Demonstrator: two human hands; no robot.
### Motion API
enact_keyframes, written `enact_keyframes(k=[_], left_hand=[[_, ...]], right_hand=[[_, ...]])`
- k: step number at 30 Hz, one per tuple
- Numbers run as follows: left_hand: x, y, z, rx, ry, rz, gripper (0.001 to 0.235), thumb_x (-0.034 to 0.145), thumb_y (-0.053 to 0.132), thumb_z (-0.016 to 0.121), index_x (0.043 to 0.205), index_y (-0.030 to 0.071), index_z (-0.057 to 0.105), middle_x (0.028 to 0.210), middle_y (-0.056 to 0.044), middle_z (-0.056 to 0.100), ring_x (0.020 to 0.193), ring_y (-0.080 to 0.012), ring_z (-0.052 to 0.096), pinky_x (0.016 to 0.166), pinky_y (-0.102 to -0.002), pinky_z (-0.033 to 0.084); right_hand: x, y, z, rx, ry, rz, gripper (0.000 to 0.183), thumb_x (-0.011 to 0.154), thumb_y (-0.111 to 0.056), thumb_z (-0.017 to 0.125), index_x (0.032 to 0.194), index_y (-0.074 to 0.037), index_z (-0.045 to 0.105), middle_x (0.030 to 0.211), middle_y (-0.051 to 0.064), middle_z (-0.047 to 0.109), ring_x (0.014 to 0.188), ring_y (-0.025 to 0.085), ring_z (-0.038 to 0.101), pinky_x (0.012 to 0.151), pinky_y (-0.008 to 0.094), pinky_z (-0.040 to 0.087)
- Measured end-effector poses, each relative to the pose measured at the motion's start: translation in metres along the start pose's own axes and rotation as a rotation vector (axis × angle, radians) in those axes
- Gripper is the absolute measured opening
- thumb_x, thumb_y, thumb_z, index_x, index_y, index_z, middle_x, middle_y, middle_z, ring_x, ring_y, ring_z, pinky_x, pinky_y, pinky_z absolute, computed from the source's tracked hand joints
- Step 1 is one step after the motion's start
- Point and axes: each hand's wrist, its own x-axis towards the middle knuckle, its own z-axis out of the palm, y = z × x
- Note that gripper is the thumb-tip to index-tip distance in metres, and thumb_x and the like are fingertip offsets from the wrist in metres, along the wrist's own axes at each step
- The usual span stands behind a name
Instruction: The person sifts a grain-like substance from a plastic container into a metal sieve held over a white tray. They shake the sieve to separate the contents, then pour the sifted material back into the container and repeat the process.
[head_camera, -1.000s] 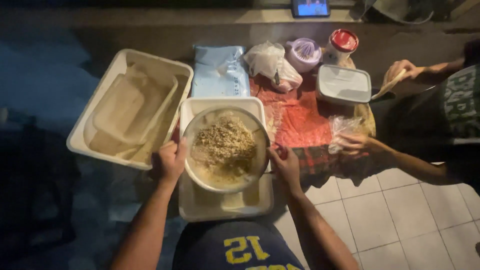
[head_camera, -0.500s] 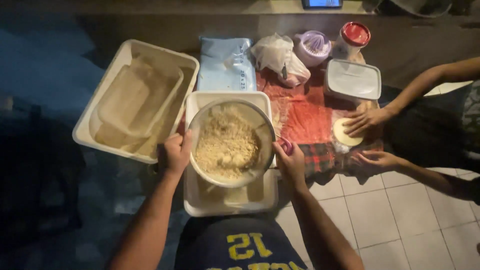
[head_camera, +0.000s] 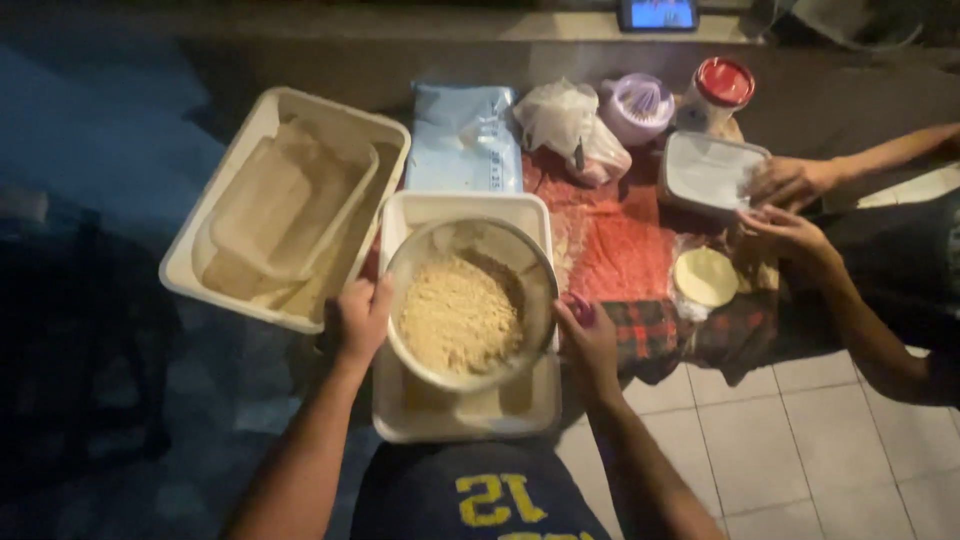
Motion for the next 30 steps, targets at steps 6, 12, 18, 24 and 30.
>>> enact_keyframes(k=[6,12,18,24,30], left_hand=[[0.010,0.025,-0.008,0.039,-0.036,-0.038,0.055,0.101,0.016,0.070,0.054,0.000,0.048,0.053,-0.020,0.049,0.049,-0.0324,0.052,0.051,-0.037,0.042],[0.004,0.009,-0.002,0.038,-0.039,-0.038,0.055,0.102,0.016,0.070,0.052,0.003,0.049,0.050,-0.016,0.048,0.047,-0.0257,0.054,0.050,-0.031,0.041],[-0.014,-0.027,0.007,0.021,0.005,-0.027,0.054,0.100,0.016,0.073,0.053,0.006,0.049,0.051,-0.015,0.049,0.049,-0.0318,0.054,0.053,-0.033,0.044],[-0.017,-0.009,-0.002,-0.046,0.000,-0.098,0.054,0.100,0.016,0.071,0.052,0.003,0.053,0.049,-0.013,0.049,0.046,-0.0232,0.049,0.052,-0.032,0.042],[-0.011,0.006,-0.008,-0.027,0.000,-0.089,0.054,0.100,0.014,0.071,0.051,0.002,0.051,0.048,-0.016,0.047,0.044,-0.0260,0.049,0.049,-0.033,0.040]], right_hand=[[0.014,0.018,-0.008,-0.222,-0.071,-0.037,0.042,0.087,-0.031,0.085,0.085,0.005,0.062,0.069,0.022,0.062,0.065,0.029,0.056,0.066,0.046,0.048],[0.026,0.051,-0.012,-0.187,-0.028,-0.081,0.036,0.085,-0.027,0.088,0.082,0.000,0.065,0.068,0.016,0.063,0.065,0.025,0.056,0.064,0.041,0.048],[0.014,0.032,-0.019,-0.250,-0.028,-0.135,0.034,0.088,-0.027,0.087,0.085,0.001,0.067,0.070,0.016,0.064,0.069,0.020,0.058,0.066,0.037,0.050],[0.011,0.044,-0.031,-0.286,-0.038,-0.129,0.039,0.088,-0.032,0.086,0.085,0.002,0.064,0.067,0.018,0.060,0.066,0.025,0.057,0.065,0.039,0.049],[0.013,0.059,-0.026,-0.216,-0.028,-0.040,0.035,0.086,-0.032,0.087,0.077,-0.008,0.063,0.061,0.004,0.057,0.061,0.014,0.053,0.059,0.027,0.044]])
